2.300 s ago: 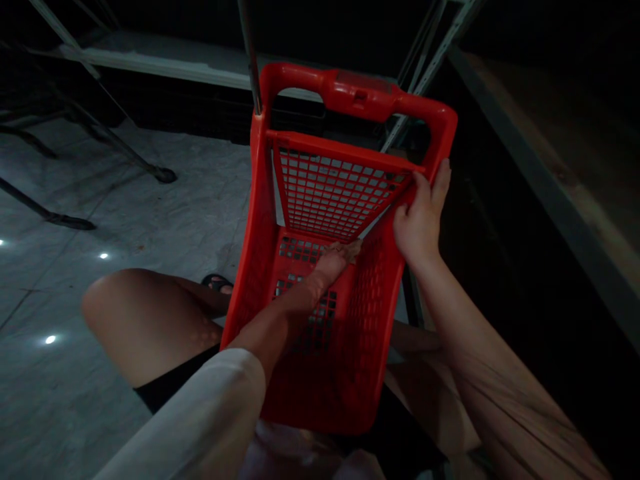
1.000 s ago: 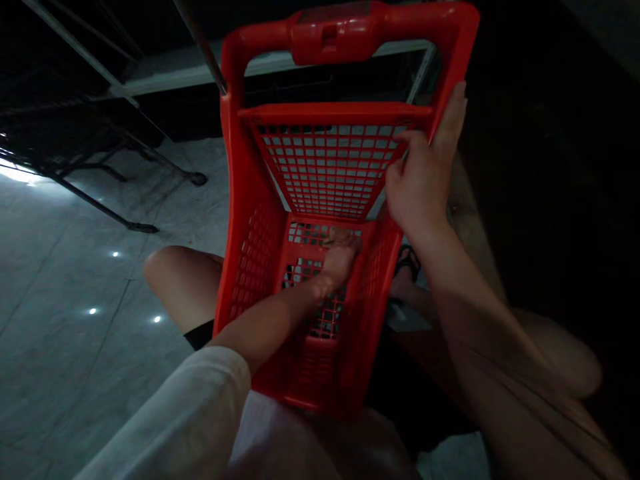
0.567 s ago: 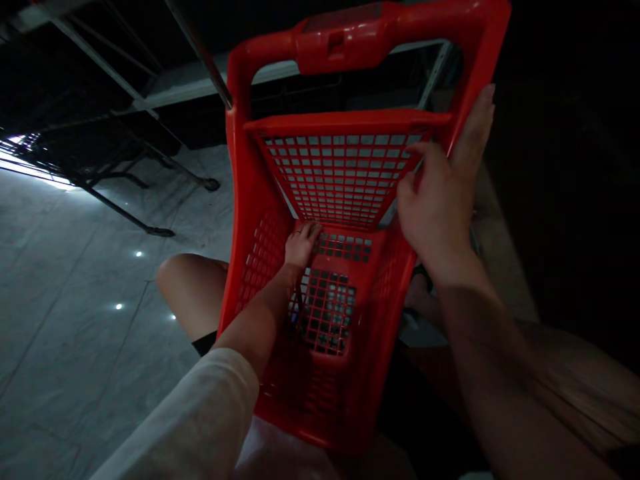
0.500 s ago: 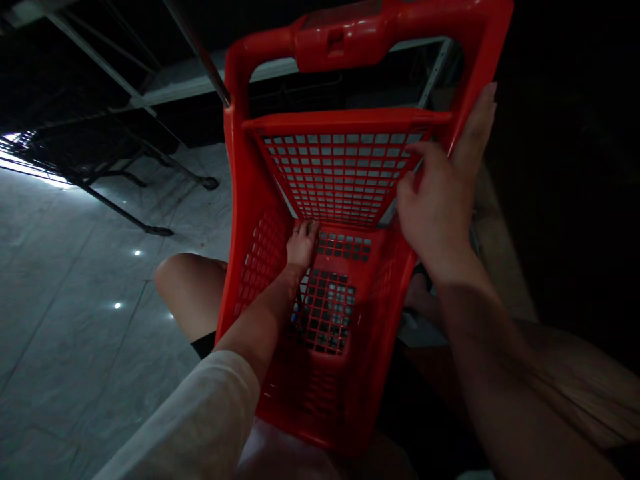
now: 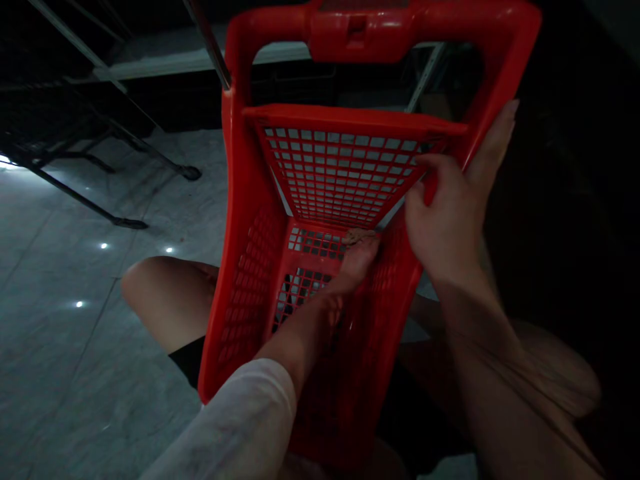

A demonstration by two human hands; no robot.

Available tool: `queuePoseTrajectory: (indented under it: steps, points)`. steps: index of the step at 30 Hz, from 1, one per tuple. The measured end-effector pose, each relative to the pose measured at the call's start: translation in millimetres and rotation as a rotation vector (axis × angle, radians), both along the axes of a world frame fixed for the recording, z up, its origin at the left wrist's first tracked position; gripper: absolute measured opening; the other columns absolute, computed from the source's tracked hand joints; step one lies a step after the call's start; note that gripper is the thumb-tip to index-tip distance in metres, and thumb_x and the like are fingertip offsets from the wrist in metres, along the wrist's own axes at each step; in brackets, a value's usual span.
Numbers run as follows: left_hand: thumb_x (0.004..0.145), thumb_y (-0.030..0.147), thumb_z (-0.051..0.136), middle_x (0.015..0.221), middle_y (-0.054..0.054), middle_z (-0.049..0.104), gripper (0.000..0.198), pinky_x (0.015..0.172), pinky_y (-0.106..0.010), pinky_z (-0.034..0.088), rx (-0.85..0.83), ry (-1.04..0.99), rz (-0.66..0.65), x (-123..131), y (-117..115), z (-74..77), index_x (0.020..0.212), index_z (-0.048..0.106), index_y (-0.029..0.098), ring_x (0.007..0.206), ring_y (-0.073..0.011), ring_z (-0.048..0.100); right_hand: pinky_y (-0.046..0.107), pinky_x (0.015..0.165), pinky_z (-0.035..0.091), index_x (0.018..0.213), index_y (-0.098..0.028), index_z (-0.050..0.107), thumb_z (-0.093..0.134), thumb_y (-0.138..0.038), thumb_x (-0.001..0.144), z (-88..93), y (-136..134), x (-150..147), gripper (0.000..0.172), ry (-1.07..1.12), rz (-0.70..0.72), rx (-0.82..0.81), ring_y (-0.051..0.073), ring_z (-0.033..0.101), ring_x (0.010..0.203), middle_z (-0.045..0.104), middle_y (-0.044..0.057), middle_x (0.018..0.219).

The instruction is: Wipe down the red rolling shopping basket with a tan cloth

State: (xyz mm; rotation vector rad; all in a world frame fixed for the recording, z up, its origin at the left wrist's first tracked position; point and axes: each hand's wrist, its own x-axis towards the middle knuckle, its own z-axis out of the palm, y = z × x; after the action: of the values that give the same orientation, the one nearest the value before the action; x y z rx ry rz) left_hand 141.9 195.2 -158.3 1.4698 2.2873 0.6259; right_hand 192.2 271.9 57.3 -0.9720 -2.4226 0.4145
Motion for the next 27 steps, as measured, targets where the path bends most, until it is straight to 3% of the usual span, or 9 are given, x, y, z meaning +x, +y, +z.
queuePoseTrajectory:
  steps: [2, 5, 10, 14, 19, 23, 27]
  points:
    - [0.104, 0.011, 0.04, 0.129, -0.015, 0.068, 0.033, 0.106, -0.039, 0.052, -0.055, 0.049, -0.084, -15, -6, 3.3, 0.124, 0.066, 0.016, 0.122, -0.0244, 0.063, 0.062, 0.129, 0.035, 0.129, -0.032, 0.064, 0.048, -0.02, 0.098, -0.8, 2, 0, 0.037, -0.012, -0.006, 0.006, 0.03, 0.031, 0.16, 0.037, 0.005, 0.168]
    - [0.106, 0.015, 0.045, 0.129, -0.011, 0.068, 0.027, 0.112, -0.038, 0.047, -0.121, 0.119, -0.146, -54, -39, 12.8, 0.122, 0.066, 0.018, 0.13, -0.0239, 0.058, 0.056, 0.132, 0.031, 0.127, -0.031, 0.064, 0.05, -0.016, 0.095, -6.0, 7, -1, 0.038, 0.041, 0.027, 0.042, 0.028, 0.03, 0.161, 0.037, 0.004, 0.169]
    - [0.105, 0.01, 0.043, 0.142, -0.014, 0.06, 0.032, 0.105, -0.037, 0.052, -0.286, 0.266, 0.083, -107, -96, 30.9, 0.13, 0.061, 0.015, 0.14, -0.0269, 0.049, 0.053, 0.136, 0.024, 0.123, -0.021, 0.067, 0.056, -0.011, 0.09, -15.0, 11, -3, 0.036, 0.156, 0.104, 0.105, 0.029, 0.02, 0.165, 0.035, 0.009, 0.17]
    - [0.104, 0.023, 0.059, 0.137, -0.012, 0.063, 0.026, 0.103, -0.046, 0.056, -0.385, 0.288, 0.209, -122, -94, 37.7, 0.128, 0.064, 0.016, 0.129, -0.0274, 0.059, 0.061, 0.133, 0.025, 0.12, -0.029, 0.067, 0.054, -0.014, 0.092, -10.6, 6, -4, 0.034, 0.102, 0.065, 0.08, 0.03, 0.018, 0.165, 0.034, 0.003, 0.171]
    - [0.1, 0.037, 0.068, 0.133, -0.011, 0.066, 0.034, 0.102, -0.05, 0.058, -0.512, 0.236, 0.364, -138, -83, 41.9, 0.128, 0.066, 0.017, 0.119, -0.0257, 0.066, 0.07, 0.13, 0.026, 0.128, -0.022, 0.066, 0.05, -0.017, 0.095, -2.6, 2, -2, 0.037, 0.021, 0.087, 0.058, 0.038, 0.013, 0.165, 0.02, 0.01, 0.176]
    - [0.101, 0.036, 0.067, 0.131, -0.01, 0.067, 0.031, 0.099, -0.047, 0.059, -0.553, 0.153, 0.439, -127, -83, 40.0, 0.127, 0.067, 0.019, 0.116, -0.0249, 0.067, 0.07, 0.13, 0.028, 0.13, -0.029, 0.064, 0.047, -0.021, 0.096, -6.6, 3, -2, 0.038, 0.016, 0.089, 0.055, 0.034, 0.011, 0.166, 0.023, 0.002, 0.176]
    - [0.1, 0.039, 0.068, 0.132, -0.012, 0.066, 0.038, 0.097, -0.046, 0.06, -0.451, 0.064, 0.366, -60, -71, 34.7, 0.131, 0.064, 0.017, 0.114, -0.0245, 0.068, 0.075, 0.128, 0.028, 0.131, -0.029, 0.064, 0.05, -0.02, 0.093, -17.7, 8, -6, 0.042, 0.137, 0.116, 0.07, 0.034, 0.009, 0.166, 0.03, 0.003, 0.173]
